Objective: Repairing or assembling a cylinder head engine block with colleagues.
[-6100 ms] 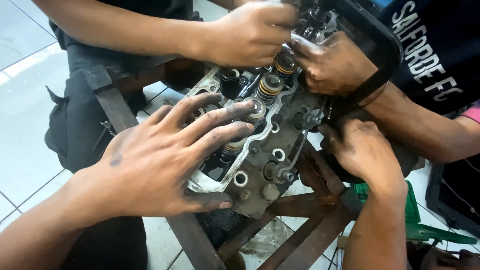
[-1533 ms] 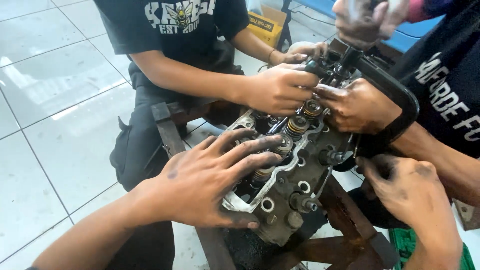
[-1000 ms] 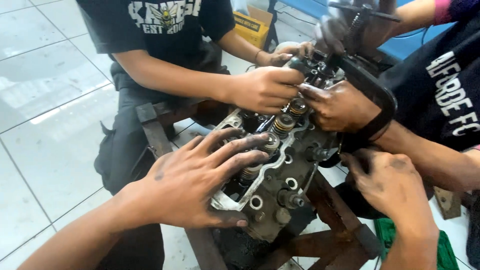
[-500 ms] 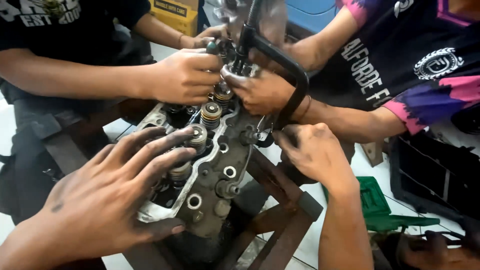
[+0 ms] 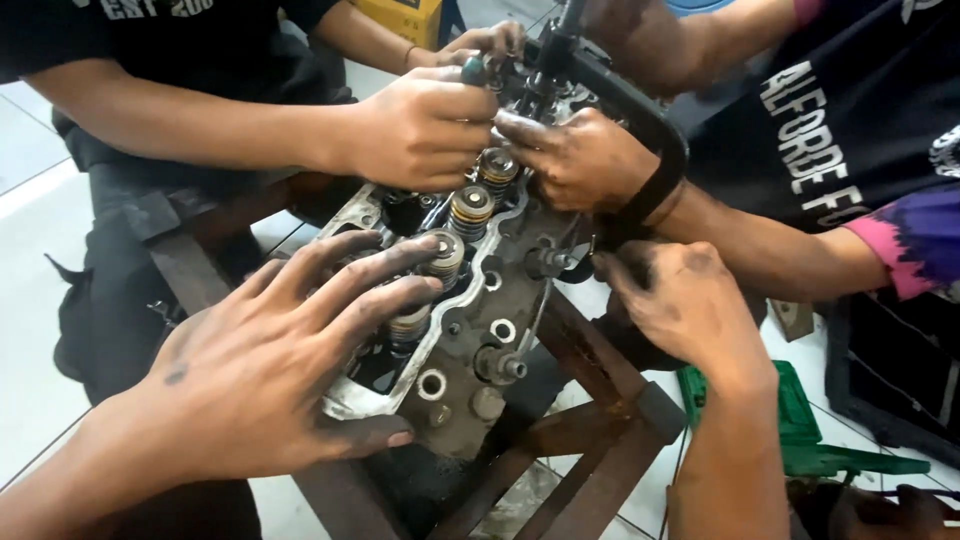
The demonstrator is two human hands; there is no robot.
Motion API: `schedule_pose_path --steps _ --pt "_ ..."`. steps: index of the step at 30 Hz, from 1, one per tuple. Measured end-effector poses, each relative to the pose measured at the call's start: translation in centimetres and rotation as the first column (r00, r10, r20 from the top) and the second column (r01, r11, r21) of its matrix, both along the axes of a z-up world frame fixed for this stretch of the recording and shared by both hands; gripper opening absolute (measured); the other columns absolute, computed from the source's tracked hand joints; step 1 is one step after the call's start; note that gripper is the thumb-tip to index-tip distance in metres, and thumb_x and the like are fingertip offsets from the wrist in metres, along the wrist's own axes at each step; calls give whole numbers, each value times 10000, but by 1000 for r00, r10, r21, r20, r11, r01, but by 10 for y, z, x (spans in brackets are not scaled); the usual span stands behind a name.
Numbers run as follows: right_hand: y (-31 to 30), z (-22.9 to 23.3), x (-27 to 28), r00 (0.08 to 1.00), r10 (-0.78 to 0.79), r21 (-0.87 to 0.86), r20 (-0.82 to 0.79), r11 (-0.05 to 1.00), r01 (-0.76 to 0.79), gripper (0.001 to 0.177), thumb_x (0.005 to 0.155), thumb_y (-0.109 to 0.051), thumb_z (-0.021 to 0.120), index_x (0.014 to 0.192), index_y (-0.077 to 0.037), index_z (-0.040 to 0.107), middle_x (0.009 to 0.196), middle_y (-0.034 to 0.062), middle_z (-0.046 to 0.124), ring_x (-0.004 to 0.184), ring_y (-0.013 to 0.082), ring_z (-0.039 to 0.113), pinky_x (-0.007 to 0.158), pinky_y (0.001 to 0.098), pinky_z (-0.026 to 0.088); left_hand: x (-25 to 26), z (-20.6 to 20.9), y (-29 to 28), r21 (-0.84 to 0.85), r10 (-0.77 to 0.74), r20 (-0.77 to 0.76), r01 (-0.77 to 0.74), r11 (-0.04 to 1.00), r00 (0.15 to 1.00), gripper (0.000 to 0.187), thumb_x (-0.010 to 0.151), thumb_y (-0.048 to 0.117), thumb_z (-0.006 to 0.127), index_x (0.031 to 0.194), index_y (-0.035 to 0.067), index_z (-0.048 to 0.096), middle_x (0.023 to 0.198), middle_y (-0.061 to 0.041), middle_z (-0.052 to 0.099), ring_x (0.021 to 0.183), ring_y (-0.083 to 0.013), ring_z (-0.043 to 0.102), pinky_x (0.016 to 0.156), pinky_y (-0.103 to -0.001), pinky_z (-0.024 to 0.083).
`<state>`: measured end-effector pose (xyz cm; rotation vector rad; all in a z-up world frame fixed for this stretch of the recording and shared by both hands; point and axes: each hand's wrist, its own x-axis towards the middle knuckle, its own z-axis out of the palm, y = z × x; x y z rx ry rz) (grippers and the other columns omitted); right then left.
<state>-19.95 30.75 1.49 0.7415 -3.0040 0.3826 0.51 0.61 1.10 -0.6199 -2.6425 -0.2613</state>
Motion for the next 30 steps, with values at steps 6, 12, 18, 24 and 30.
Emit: schedule_pose_path --steps 6,12,18,24,30 --pt "-8 10 10 997 64 -54 -43 996 -67 339 956 -354 657 894 -36 759 810 218 736 774 406 708 725 473 556 1 1 1 11 9 -7 -9 1000 1000 964 876 796 545 1568 155 351 1647 -94 337 1469 -406 290 1126 -553 277" --pt "2 -1 1 985 112 -31 -133 993 -117 379 948 -334 696 798 11 734 762 234 694 732 415 687 683 476 539 2 4 2 30 9 24 -9 999 1000 949 873 791 553 1565 171 363 1649 -77 348 1448 -401 324 1114 -561 298" --pt "-5 4 8 977 149 -66 -151 985 -160 342 961 -309 687 816 -4 737 761 229 696 729 424 673 679 479 535 1 2 1 3 13 2 -13 1000 1000 1011 851 825 560 1593 175 341 1648 -79 333 1447 -412 315 1109 -583 296" --pt "19 -29 -16 823 354 178 -445 935 -306 232 900 -259 683 898 -57 796 779 225 695 715 433 668 645 484 537 0 21 13 -24 68 83 -66 998 994 975 790 770 590 1520 170 353 1588 -97 350 1419 -408 320 1070 -583 322" --pt "-3 3 5 978 93 -55 -185 993 -104 446 940 -421 691 806 -3 771 744 235 699 747 438 689 726 507 546 -1 3 -2 -17 22 40 -22 1000 999 1028 838 819 592 1581 155 342 1632 -109 343 1465 -418 301 1127 -596 296"
